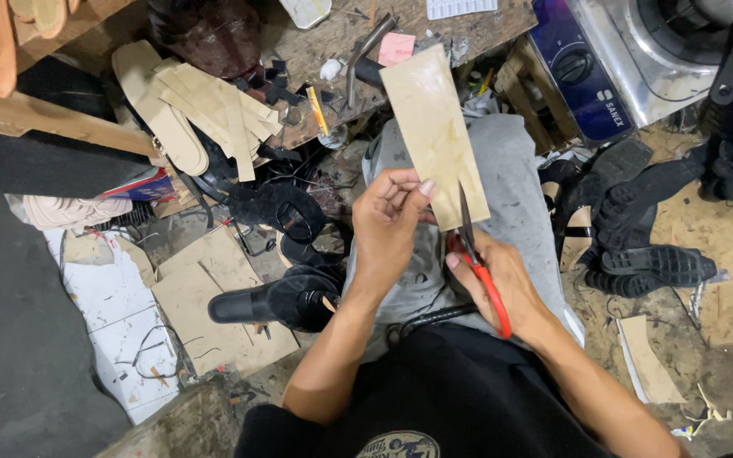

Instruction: The person sits in a workshop and cuts a long thin board into narrow strips using red-handled scissors, trimming along the edge of the sheet. They set cut strips aside on the cluttered workbench and continue cutting additional strips from the remaining board.

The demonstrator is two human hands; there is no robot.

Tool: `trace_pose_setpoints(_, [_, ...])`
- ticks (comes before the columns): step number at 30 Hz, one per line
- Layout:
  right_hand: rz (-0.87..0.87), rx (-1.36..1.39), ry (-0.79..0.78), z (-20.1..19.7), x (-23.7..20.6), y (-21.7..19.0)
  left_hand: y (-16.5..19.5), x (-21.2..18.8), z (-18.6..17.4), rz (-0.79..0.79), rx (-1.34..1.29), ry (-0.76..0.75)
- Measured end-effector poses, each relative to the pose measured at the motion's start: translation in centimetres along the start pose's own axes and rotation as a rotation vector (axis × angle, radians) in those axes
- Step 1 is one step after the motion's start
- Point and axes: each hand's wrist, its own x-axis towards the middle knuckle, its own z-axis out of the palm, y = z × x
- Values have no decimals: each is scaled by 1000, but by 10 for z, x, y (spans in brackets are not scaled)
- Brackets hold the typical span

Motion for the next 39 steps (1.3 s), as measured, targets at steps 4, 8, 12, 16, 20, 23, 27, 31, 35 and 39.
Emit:
trace_pose_setpoints(4, [146,-29,13,11,-3,13,-1,0,-4,-16,-8,-15])
trace_pose_setpoints(8, [193,-50,42,17,-4,18,-3,1,-8,-14,-4,-16])
trace_pose_setpoints(12, [126,41,29,10,-5,16,-8,-7,-7,-45,27,-54])
trace_pose_setpoints(16, [164,101,19,7,-2,23,-14,-20,1,-102,47,-99])
trace_pose_setpoints(20, [21,78,82,15,-2,36,-13,-18,2,-107,29,-135])
trace_pose_setpoints(23, [76,50,58,16,-5,37,-7,-6,-6,-102,-18,-146])
trace_pose_setpoints(27, [216,14,-82,3,-4,23,-3,9,-15,-1,42,-70])
trace_pose_setpoints(31, [176,-112,-107,-18,-7,8,-18,7,-10,4,57,-83])
trace_pose_setpoints(35, [-34,-127,-20,-23,-6,4,-37,-5,-4,-118,-144,-140])
trace_pose_setpoints(39, [5,-99,-69,-24,-6,5,-43,-7,-8,-301,-211,-169])
